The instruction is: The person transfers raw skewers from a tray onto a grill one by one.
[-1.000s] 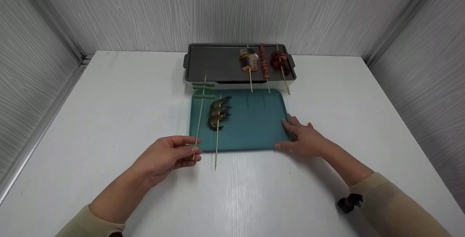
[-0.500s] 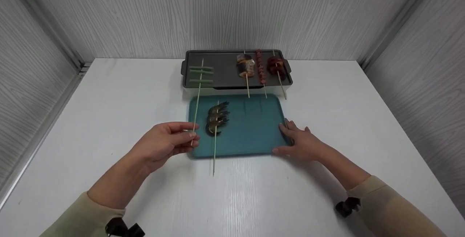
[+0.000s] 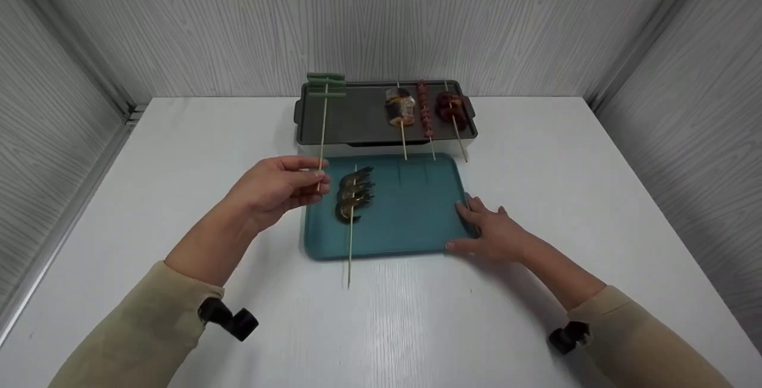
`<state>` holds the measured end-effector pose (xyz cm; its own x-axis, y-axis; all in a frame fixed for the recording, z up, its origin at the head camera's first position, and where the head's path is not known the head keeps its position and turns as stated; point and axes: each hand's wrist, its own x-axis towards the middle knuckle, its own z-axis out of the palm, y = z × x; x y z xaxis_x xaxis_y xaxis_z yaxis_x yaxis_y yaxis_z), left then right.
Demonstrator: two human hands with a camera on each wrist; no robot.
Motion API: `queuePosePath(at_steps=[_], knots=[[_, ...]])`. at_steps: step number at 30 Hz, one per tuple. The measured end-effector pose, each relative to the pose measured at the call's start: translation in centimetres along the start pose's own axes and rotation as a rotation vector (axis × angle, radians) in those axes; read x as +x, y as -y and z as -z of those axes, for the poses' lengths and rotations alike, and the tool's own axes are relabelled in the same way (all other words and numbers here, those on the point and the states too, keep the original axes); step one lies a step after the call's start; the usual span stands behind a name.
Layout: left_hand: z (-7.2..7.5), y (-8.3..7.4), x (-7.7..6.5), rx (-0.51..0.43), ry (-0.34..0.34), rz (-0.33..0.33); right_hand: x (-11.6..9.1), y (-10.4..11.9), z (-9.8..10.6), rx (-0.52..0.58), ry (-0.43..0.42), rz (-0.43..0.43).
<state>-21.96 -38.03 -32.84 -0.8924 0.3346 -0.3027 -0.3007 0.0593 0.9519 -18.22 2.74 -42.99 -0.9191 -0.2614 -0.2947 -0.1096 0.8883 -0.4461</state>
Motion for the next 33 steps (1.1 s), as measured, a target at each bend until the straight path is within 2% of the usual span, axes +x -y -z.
queuePosePath(at_steps=[11,22,33], knots=[[1.2,0.2,3.9,-0.080,-0.059,0.032,0.0,0.2,-0.1,-0.008,0.005,-0.018],[1.9,1.3,7.6,-0.097,-0.079,0.060,0.1,0.0,0.1,0.008,0.010,-0.025],[2.3,2.3,9.6,-0.150,-0.057,0.093,-0.1,0.3,0.2,0.012,0.012,-0.038]])
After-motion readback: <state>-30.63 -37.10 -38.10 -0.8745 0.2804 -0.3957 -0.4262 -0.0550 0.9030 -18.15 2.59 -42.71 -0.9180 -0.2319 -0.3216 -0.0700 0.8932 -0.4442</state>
